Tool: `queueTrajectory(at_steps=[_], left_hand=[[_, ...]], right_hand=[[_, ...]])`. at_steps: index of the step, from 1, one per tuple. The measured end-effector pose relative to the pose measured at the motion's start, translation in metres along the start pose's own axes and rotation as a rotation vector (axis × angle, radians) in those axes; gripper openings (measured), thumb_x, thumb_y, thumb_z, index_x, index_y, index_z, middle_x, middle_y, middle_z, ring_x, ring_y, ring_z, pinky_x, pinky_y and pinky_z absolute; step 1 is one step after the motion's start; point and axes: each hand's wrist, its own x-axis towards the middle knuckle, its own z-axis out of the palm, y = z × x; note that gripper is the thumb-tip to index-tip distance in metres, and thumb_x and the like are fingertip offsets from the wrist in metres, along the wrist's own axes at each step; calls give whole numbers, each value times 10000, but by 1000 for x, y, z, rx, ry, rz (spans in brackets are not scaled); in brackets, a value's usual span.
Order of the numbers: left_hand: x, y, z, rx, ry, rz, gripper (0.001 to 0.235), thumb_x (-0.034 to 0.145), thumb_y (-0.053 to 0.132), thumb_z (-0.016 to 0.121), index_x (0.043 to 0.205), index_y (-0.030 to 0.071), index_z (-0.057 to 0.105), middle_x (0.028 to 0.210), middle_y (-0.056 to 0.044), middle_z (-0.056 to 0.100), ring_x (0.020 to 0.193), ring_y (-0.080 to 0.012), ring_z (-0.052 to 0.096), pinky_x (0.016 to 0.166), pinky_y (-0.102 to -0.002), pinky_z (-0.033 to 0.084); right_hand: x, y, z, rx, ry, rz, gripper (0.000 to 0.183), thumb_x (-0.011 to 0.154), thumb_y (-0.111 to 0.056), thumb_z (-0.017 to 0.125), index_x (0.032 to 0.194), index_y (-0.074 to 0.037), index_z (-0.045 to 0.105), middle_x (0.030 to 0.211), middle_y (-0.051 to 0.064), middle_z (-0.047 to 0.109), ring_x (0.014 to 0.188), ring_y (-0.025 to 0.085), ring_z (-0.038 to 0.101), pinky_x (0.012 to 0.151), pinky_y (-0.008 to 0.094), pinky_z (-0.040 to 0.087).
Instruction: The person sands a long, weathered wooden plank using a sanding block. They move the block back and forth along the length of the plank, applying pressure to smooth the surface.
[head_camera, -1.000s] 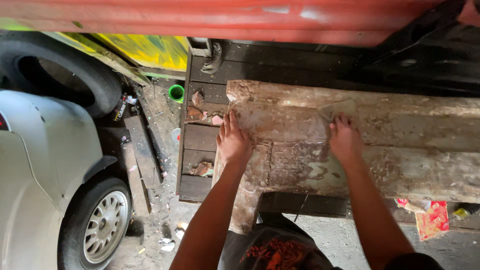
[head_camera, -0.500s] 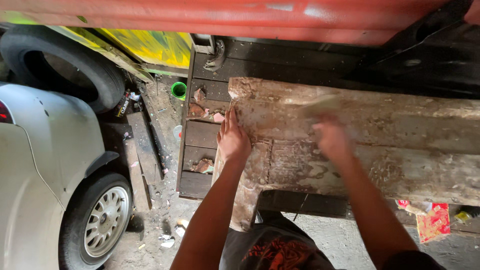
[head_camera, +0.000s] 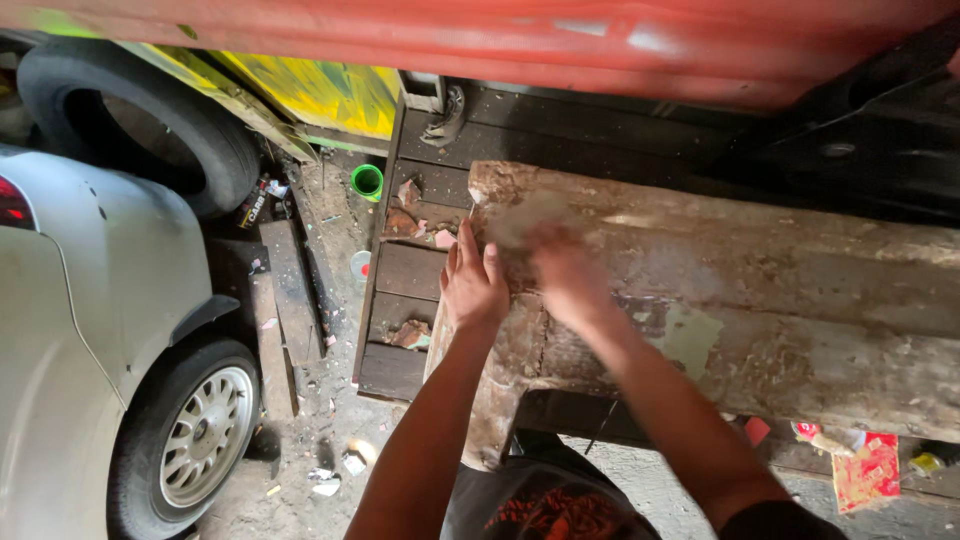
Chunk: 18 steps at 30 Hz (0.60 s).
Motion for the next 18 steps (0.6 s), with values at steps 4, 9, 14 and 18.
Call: queueTrajectory(at_steps=[4, 9, 14, 18], left_hand=[[-3, -3, 3, -17, 28, 31, 772, 1027, 637, 229, 1648, 178, 213, 1666, -85, 371, 1507, -357, 348, 1207, -553, 254], [1, 0, 1, -26, 30, 25, 730, 1048, 607, 220, 1642, 185, 237, 1669, -90, 366, 1514, -358, 341, 1214, -552, 251], [2, 2, -2, 9, -41, -64, 629, 1055, 481, 214, 1630, 237, 281, 1642, -58, 386, 1501, -321, 351, 1215, -557, 244], [3, 7, -2, 36, -12, -62, 590, 1067, 429, 292, 1611, 205, 336, 1632, -64, 418, 1497, -297, 382, 1212, -533, 292]], right_hand=[[-30, 76, -14, -271, 197, -56, 391, 945, -113, 591, 1332, -74, 641, 1585, 159, 448, 1432, 382, 462, 1126, 493, 427], [-30, 84, -10, 27, 207, 364, 349, 1086, -138, 541, 1404, -55, 657, 1524, 160, 569, 1277, 369, 613, 955, 495, 555], [26, -3, 12, -474, 555, -113, 743, 681, 92, 528, 1366, -183, 620, 1455, 59, 505, 1178, 349, 660, 716, 338, 621], [28, 10, -6, -376, 482, -120, 426, 976, 10, 475, 1359, -143, 582, 1549, 80, 434, 1085, 263, 686, 726, 368, 616]])
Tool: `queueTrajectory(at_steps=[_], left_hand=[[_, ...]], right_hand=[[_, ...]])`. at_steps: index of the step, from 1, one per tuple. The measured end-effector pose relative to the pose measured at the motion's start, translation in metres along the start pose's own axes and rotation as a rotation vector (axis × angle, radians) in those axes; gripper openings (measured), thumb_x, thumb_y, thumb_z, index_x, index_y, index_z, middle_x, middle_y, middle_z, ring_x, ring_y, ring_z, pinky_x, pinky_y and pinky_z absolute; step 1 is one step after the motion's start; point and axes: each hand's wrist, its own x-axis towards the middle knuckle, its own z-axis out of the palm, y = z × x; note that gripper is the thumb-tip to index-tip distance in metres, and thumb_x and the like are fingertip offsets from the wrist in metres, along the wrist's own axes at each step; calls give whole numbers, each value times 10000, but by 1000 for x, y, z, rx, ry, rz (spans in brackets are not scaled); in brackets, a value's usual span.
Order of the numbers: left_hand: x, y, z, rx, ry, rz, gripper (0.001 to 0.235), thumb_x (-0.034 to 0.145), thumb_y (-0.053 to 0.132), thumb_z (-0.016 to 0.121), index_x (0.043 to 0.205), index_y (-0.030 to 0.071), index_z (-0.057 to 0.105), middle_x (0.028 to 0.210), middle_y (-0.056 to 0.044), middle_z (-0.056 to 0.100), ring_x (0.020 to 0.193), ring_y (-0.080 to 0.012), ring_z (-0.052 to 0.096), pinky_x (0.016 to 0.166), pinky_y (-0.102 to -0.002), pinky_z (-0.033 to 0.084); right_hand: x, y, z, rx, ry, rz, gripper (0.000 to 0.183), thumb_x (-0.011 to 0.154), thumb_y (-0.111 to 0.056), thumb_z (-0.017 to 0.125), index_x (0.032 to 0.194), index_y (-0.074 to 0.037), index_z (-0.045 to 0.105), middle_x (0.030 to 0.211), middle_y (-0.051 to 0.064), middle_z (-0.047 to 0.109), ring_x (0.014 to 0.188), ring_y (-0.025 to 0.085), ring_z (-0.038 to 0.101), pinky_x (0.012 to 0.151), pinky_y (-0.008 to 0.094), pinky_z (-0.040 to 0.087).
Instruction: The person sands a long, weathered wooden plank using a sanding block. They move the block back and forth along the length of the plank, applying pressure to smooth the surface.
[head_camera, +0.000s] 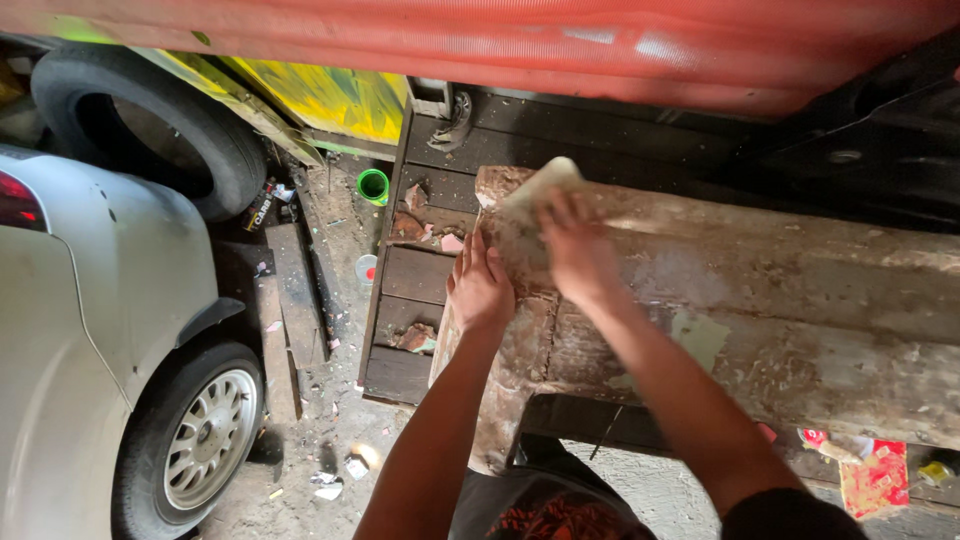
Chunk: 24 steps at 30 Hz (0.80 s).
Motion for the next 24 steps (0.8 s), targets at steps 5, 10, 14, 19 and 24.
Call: queueTrajectory(at_steps=[5, 10, 14, 19, 24], left_hand=[[-2, -4, -2, 0, 5, 13, 566, 1044, 371, 380, 1571, 166, 361, 1606, -79, 431, 1466, -299, 388, 1174, -516, 301], [-1, -2, 3, -27, 35, 36, 576, 1016, 284, 441, 1578, 175, 378, 1595, -76, 460, 1453, -302, 423, 1155, -514, 335], [0, -4, -1, 15, 27, 34, 574, 1014, 284, 450, 1575, 185, 376, 1594, -74, 458, 1427, -303, 448, 1136, -517, 363], [1, 0, 2, 6, 54, 43, 562, 1021, 273, 450, 1572, 189, 383, 1584, -70, 476, 1424, -305, 460, 1132, -524, 367], [1, -5, 2, 7, 78, 51, 576, 1004, 262, 461, 1570, 191, 377, 1578, -70, 481, 1414, -310, 468, 1136, -525, 364]], right_hand=[[-39, 92, -12, 175, -266, 337, 351, 1028, -5, 554, 1334, -134, 668, 1544, 153, 535, 1275, 333, 632, 897, 417, 600], [-35, 96, 15, 172, -187, 371, 471, 976, -109, 566, 1446, -78, 572, 1556, 209, 440, 1357, 456, 418, 1084, 537, 420], [-1, 23, 44, 391, -385, 296, 495, 1021, -161, 506, 1514, -124, 474, 1632, 146, 355, 1473, 401, 311, 1185, 493, 314], [-2, 41, 38, 336, -136, -17, 543, 1028, -72, 469, 1566, -11, 502, 1650, 217, 323, 1514, 403, 292, 1217, 526, 238], [-20, 102, 38, 493, -150, 455, 374, 1034, -69, 463, 1357, -55, 652, 1543, 221, 511, 1447, 401, 420, 1182, 462, 371]])
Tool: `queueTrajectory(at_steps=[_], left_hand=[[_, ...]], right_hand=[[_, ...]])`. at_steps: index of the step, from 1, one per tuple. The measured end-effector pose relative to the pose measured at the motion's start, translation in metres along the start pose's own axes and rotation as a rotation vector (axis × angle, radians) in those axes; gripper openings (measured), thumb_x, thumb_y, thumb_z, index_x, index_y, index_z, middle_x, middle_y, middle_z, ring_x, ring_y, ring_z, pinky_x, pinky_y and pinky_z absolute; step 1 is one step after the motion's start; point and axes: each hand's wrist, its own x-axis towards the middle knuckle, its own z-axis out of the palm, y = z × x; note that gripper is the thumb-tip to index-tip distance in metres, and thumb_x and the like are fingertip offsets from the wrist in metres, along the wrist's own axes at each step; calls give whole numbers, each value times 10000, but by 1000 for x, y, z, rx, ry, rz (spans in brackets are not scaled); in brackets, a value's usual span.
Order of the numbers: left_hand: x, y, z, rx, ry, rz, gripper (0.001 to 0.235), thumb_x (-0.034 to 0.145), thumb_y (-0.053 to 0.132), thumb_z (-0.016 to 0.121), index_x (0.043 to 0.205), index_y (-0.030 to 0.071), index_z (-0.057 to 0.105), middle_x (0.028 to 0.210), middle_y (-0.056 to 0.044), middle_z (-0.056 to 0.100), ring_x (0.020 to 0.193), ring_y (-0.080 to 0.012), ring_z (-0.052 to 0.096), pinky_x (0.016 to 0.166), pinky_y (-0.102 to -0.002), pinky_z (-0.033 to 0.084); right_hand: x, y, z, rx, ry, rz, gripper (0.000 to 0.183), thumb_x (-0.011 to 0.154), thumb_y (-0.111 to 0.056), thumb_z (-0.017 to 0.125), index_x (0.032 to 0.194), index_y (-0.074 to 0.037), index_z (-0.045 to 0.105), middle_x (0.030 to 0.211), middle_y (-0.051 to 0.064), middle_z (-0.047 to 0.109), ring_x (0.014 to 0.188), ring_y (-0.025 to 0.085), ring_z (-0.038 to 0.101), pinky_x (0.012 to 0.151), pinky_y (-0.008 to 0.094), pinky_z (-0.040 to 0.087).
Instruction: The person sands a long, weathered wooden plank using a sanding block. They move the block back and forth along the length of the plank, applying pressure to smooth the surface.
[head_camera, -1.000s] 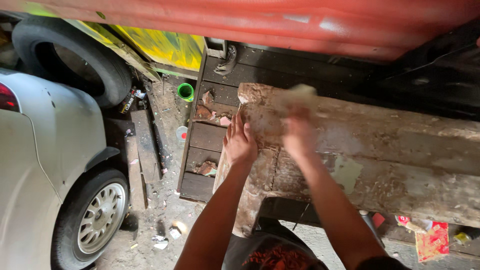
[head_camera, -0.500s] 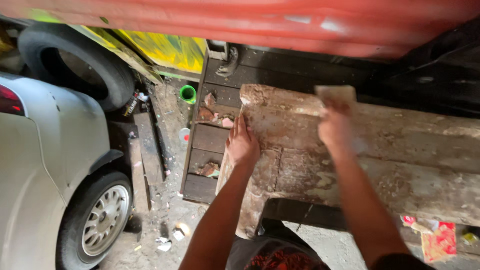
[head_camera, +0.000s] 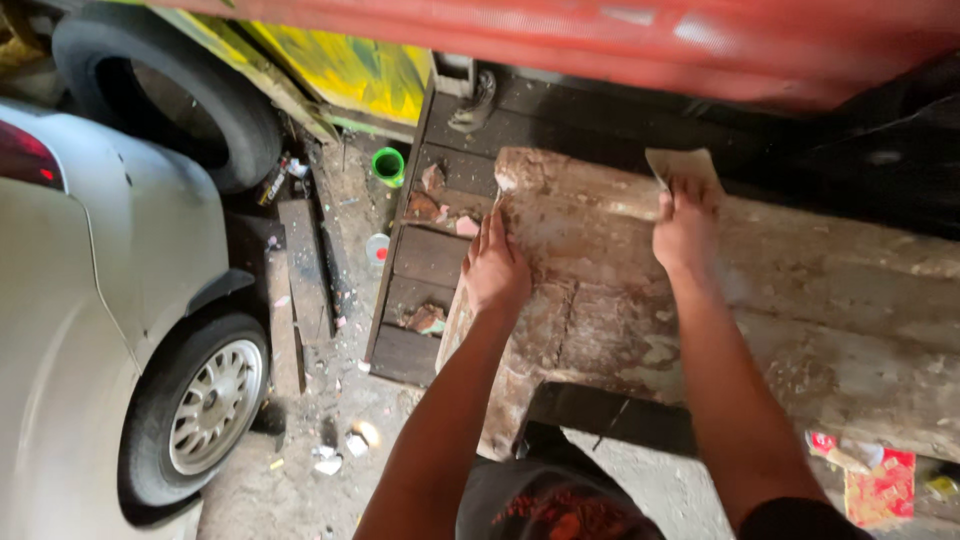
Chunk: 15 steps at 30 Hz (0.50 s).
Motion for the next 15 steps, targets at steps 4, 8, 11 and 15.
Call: queueTrajectory(at_steps=[4, 8, 11, 15], left_hand=[[2, 2, 3, -6, -15, 2, 596, 1000, 269, 470, 1583, 205, 361, 1587, -72, 466, 1411, -317, 467, 1143, -523, 361], [-1, 2, 3, -16, -44, -40, 599, 1015, 270, 443, 1605, 234, 341, 1596, -50, 463, 1429, -298, 471, 1156, -528, 363], [1, -1, 3, 62, -29, 10, 582, 1030, 285, 448, 1591, 201, 320, 1599, -78, 431, 1434, -310, 438, 1133, -563, 338], [0, -3, 2, 28, -16, -1, 608, 1006, 287, 463, 1594, 205, 329, 1596, -55, 454, 1425, -306, 458, 1136, -553, 365]], right_hand=[[-25, -43, 37, 168, -151, 188, 322, 1106, -87, 423, 1332, -81, 652, 1417, 211, 641, 1365, 384, 597, 1135, 475, 482], [-62, -81, 37, -285, -271, -398, 514, 916, -52, 506, 1422, -102, 582, 1474, 220, 532, 1287, 431, 537, 1050, 564, 435], [-63, -61, -2, -84, -465, 32, 549, 1031, -71, 420, 1564, -163, 517, 1505, 110, 649, 1339, 327, 661, 1106, 460, 550], [-74, -39, -19, -245, -25, -266, 333, 1031, -146, 575, 1329, -14, 645, 1437, 219, 584, 1306, 443, 508, 1038, 527, 451]])
